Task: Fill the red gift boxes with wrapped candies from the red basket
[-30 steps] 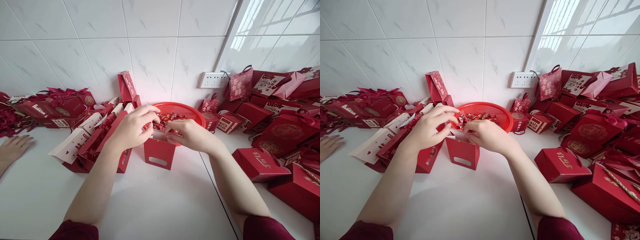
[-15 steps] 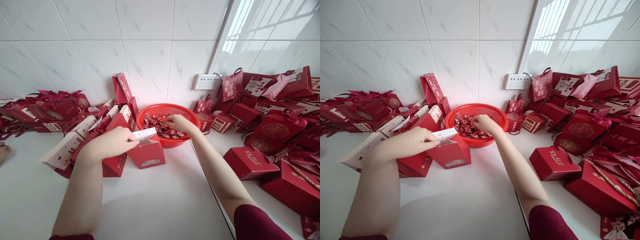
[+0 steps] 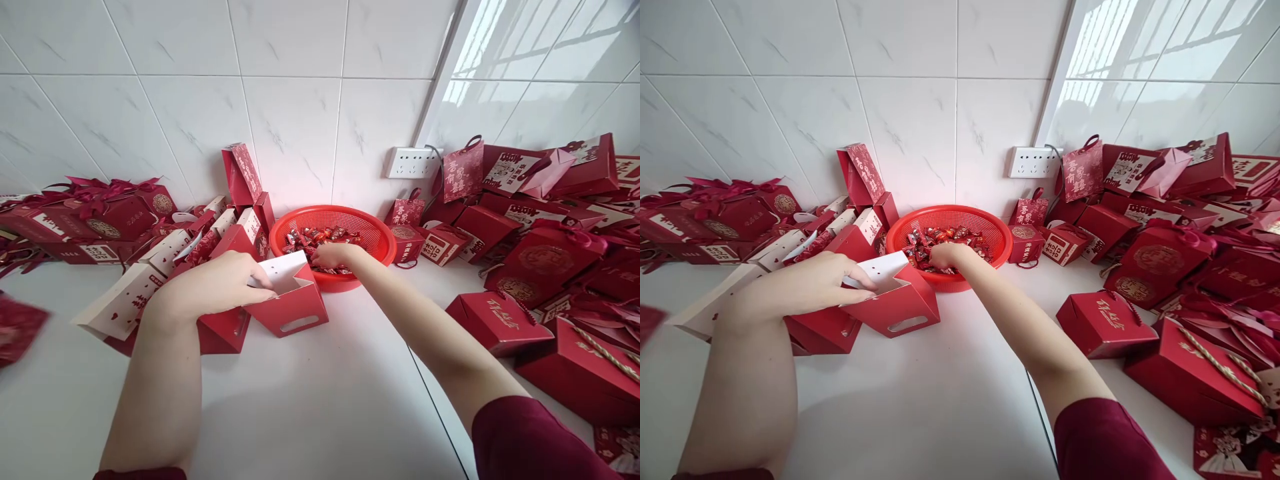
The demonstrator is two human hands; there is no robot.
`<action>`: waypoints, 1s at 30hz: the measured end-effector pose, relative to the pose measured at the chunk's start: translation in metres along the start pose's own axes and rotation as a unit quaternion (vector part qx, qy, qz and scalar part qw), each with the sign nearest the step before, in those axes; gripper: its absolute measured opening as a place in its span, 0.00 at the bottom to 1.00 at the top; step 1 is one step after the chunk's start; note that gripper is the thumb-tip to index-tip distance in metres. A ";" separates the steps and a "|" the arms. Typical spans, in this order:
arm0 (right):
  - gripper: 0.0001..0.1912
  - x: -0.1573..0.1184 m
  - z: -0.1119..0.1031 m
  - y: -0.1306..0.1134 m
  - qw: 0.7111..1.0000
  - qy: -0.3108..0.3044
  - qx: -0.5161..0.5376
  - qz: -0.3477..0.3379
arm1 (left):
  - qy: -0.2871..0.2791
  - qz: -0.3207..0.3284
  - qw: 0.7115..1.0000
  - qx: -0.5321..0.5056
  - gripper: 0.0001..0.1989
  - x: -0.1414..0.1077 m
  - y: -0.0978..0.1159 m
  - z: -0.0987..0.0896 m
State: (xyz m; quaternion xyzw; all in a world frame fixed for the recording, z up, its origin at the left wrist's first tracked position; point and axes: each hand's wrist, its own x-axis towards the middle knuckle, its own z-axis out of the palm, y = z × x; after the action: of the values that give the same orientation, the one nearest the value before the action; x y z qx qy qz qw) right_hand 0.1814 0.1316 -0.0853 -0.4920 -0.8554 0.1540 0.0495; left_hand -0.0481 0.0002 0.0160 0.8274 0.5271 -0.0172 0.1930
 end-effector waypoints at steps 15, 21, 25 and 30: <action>0.06 -0.101 -0.033 0.013 0.962 0.241 0.114 0.058 | 0.093 0.130 0.983 -0.088 0.15 0.029 0.029 0.027; 0.16 -0.146 -0.059 0.002 0.869 0.335 0.358 -0.062 | 0.213 0.161 0.959 -0.099 0.13 0.034 0.040 0.032; 0.20 -0.156 -0.060 -0.019 0.838 0.243 0.460 -0.167 | 0.331 0.180 0.906 -0.194 0.15 0.026 0.051 0.030; 0.16 -0.158 -0.055 -0.046 0.858 0.196 0.432 -0.197 | 0.237 0.168 0.865 -0.408 0.17 0.018 0.056 0.031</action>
State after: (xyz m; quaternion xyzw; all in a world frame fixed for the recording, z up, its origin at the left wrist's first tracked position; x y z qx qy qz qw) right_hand 0.2374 -0.0135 -0.0081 -0.2627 -0.7546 0.3954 0.4530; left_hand 0.0142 -0.0153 0.0001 0.7299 0.3700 0.4290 0.3826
